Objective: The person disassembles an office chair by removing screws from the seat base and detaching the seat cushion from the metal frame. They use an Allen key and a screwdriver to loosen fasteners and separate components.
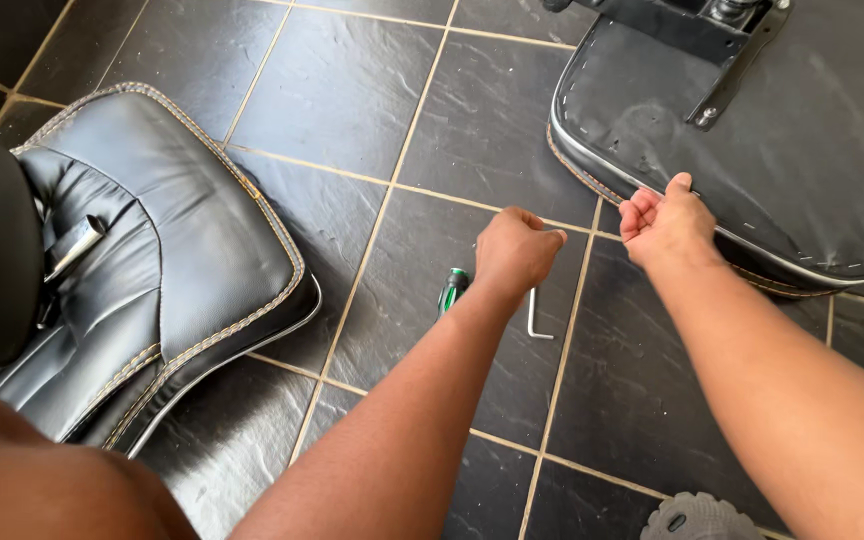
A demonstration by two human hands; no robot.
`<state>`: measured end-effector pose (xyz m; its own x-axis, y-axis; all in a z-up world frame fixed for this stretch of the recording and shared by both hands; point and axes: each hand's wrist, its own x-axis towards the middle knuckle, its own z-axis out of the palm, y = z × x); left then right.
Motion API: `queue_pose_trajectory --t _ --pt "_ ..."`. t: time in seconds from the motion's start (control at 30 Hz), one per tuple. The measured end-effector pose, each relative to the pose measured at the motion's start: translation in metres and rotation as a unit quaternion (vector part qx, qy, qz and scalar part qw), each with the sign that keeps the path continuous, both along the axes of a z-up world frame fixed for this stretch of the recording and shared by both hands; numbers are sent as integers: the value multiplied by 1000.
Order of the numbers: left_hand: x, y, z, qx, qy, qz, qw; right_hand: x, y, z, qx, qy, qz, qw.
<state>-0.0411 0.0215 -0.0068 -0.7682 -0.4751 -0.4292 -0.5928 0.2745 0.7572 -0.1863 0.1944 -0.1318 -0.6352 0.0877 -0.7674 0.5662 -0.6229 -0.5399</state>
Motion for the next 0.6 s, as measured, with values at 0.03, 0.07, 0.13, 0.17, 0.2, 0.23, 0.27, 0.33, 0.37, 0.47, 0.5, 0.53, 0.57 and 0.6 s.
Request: queue_pose_trajectory --t 0.03,0.07,0.13,0.17,0.2,0.23,0.27,0.33,0.37,0.47,0.5,0.53,0.57,0.6 --pt "-5 3 -1 33 5 16 999 -1 -3 5 7 9 -14 1000" --pt "-7 9 -3 66 9 30 997 -1 -5 11 13 17 -28 999" --pt "-20 14 -8 131 35 55 989 -7 -7 26 33 28 -52 998" --pt "-23 17 -14 168 47 67 982 0 -8 26 54 20 -60 996" --pt "-26 18 -22 205 58 80 974 7 -8 27 76 13 -69 995" --pt "-29 20 -31 227 47 90 969 14 -6 28 66 36 -74 994" --pt "-37 19 -40 249 35 100 963 20 -6 30 57 60 -80 993" --pt "-53 20 -55 318 50 118 939 27 1 42 64 101 -79 990" --pt "-64 22 -58 361 70 125 921 32 -1 49 79 115 -76 987" --pt "-96 38 -61 439 70 157 882 50 -3 72 74 32 -117 990" --pt "-99 39 -62 453 61 175 872 59 -7 79 81 12 -115 990" --pt "-102 40 -62 497 79 196 842 68 -9 86 87 -9 -113 990" --pt "-105 41 -61 539 96 217 808 74 -11 93 90 -7 -99 991" --pt "-108 42 -60 579 114 238 772 78 -11 100 93 -5 -86 992"
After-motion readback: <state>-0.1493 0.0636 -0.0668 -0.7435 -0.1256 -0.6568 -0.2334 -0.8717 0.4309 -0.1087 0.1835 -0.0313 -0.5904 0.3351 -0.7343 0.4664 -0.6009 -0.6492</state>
